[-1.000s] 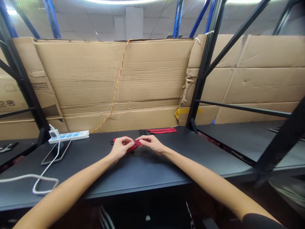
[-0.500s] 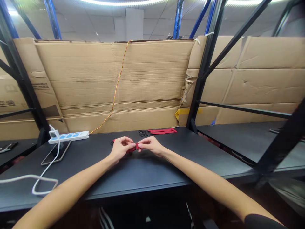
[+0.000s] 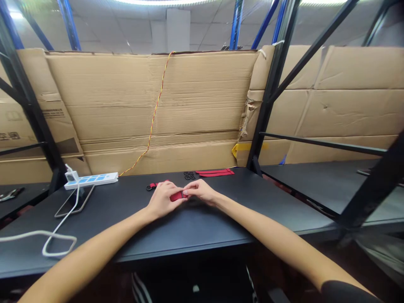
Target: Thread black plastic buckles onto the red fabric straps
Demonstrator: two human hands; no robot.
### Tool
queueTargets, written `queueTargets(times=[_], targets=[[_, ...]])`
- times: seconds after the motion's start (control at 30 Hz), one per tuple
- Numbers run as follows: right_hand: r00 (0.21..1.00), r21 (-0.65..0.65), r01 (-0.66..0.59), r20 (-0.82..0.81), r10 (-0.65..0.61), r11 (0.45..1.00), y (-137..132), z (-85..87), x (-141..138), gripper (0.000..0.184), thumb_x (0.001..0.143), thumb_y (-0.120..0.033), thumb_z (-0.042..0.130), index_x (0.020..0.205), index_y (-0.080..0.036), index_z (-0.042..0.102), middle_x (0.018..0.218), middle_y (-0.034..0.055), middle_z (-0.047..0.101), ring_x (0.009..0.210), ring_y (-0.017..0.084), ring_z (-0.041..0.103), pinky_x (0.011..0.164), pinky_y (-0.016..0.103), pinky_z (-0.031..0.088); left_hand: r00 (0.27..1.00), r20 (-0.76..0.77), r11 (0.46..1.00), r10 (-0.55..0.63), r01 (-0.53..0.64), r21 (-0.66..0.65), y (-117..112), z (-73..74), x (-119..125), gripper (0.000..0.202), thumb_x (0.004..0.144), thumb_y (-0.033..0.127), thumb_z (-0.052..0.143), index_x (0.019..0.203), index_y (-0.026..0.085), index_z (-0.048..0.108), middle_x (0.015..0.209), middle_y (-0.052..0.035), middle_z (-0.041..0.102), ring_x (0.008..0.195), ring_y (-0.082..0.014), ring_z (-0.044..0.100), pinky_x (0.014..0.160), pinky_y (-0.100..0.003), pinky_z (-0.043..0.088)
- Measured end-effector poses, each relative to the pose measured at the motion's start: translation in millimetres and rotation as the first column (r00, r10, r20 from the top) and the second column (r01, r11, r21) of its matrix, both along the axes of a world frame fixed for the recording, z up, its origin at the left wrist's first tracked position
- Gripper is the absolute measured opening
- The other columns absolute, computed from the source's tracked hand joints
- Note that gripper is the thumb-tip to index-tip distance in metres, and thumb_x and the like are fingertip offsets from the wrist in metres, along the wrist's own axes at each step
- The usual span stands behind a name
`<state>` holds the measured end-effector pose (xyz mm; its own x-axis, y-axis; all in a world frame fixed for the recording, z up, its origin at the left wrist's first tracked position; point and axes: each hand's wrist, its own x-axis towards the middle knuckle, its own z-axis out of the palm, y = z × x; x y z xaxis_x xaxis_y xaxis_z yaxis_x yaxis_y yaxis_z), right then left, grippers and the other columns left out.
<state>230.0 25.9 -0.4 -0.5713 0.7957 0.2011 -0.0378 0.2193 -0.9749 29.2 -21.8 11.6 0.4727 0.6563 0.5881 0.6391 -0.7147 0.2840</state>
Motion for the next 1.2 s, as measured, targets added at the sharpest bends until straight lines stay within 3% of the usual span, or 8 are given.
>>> queueTargets(times=[0.23, 0.43, 0.53, 0.67, 0.8, 0.9, 1.03, 1.2], targets=[[0.97, 0.168, 0.203, 0.098, -0.221, 0.965, 20, 7.2, 17, 0.016, 0.063, -0.029, 0.072, 0.066, -0.013, 0.069, 0.059, 0.0024, 0.066, 0.055, 0.014, 0.06, 0.062, 0.028, 0.049, 0.987, -0.082, 0.99, 0.136, -0.139, -0.027, 22, -1.3, -15, 0.03, 0.075, 0.041, 0.066, 0.098, 0.023, 0.074, 0.096, -0.0082, 0.071, 0.099, -0.0274, 0.06, 0.091, -0.039, 0.04], [0.955, 0.263, 0.11, 0.239, -0.175, 0.958, 25, -7.6, 19, 0.027, 0.071, -0.038, 0.067, 0.081, -0.013, 0.07, 0.065, 0.0036, 0.068, 0.058, 0.016, 0.062, 0.063, 0.029, 0.05, 0.978, -0.198, 0.989, 0.06, -0.085, -0.124, 22, -6.9, -20, 0.036, 0.082, 0.044, 0.06, 0.105, 0.02, 0.071, 0.101, -0.0099, 0.068, 0.092, -0.0242, 0.063, 0.082, -0.032, 0.046], [0.919, 0.458, 0.082, 0.309, -0.246, 0.885, 35, -14.7, 25, 0.032, 0.08, -0.043, 0.059, 0.091, -0.016, 0.07, 0.082, 0.0065, 0.071, 0.076, 0.019, 0.065, 0.074, 0.033, 0.051, 0.956, -0.278, 0.982, 0.09, -0.132, -0.133, 19, -8.0, -21, 0.036, 0.084, 0.046, 0.056, 0.103, 0.02, 0.071, 0.101, -0.0107, 0.067, 0.091, -0.0249, 0.062, 0.077, -0.032, 0.046], [0.715, 0.68, 0.179, 0.406, -0.569, 0.711, 58, -19.6, 52, 0.038, 0.086, -0.041, 0.054, 0.112, -0.016, 0.065, 0.116, 0.0135, 0.064, 0.108, 0.027, 0.058, 0.096, 0.041, 0.041, 0.937, -0.305, 0.973, 0.171, -0.209, -0.097, 22, -7.2, -25, 0.033, 0.086, 0.044, 0.052, 0.095, 0.021, 0.073, 0.098, -0.0106, 0.066, 0.09, -0.0248, 0.061, 0.078, -0.032, 0.045], [0.409, 0.665, 0.241, 0.591, -0.695, 0.707, 74, -22.4, 83, 0.049, 0.092, -0.048, 0.041, 0.128, -0.016, 0.055, 0.139, 0.0171, 0.047, 0.129, 0.032, 0.04, 0.103, 0.051, 0.032, 0.913, -0.285, 0.943, 0.291, -0.324, -0.076, 33, -7.2, -37, 0.027, 0.083, 0.041, 0.053, 0.086, 0.023, 0.074, 0.093, -0.01, 0.065, 0.084, -0.025, 0.06, 0.074, -0.033, 0.044], [0.306, 0.65, 0.234, 0.656, -0.689, 0.723, 74, -20.3, 90, 0.049, 0.092, -0.051, 0.039, 0.12, -0.016, 0.059, 0.13, 0.0187, 0.054, 0.121, 0.036, 0.046, 0.097, 0.058, 0.032, 0.873, -0.297, 0.907, 0.388, -0.419, -0.046, 41, -6.2, -49, 0.023, 0.083, 0.037, 0.055, 0.089, 0.024, 0.074, 0.094, -0.0099, 0.065, 0.086, -0.0266, 0.058, 0.075, -0.035, 0.043], [0.497, 0.709, 0.134, 0.556, -0.666, 0.693, 59, -15.2, 70, 0.042, 0.091, -0.05, 0.044, 0.096, -0.016, 0.069, 0.104, 0.0157, 0.065, 0.102, 0.029, 0.058, 0.093, 0.045, 0.039, 0.872, -0.278, 0.912, 0.404, -0.407, 0.048, 38, -3.1, -47, 0.029, 0.088, 0.034, 0.049, 0.107, 0.025, 0.068, 0.109, -0.0101, 0.062, 0.099, -0.0277, 0.055, 0.082, -0.038, 0.041], [0.862, 0.715, 0.022, 0.34, -0.375, 0.699, 36, -12.4, 25, 0.035, 0.094, -0.041, 0.041, 0.105, -0.019, 0.066, 0.104, 0.0082, 0.067, 0.092, 0.02, 0.061, 0.084, 0.034, 0.048, 0.942, -0.315, 0.993, 0.115, -0.121, -0.001, 14, -6.9, -18, 0.038, 0.095, 0.039, 0.038, 0.124, 0.024, 0.059, 0.127, -0.0093, 0.056, 0.112, -0.0262, 0.051, 0.091, -0.039, 0.038]])
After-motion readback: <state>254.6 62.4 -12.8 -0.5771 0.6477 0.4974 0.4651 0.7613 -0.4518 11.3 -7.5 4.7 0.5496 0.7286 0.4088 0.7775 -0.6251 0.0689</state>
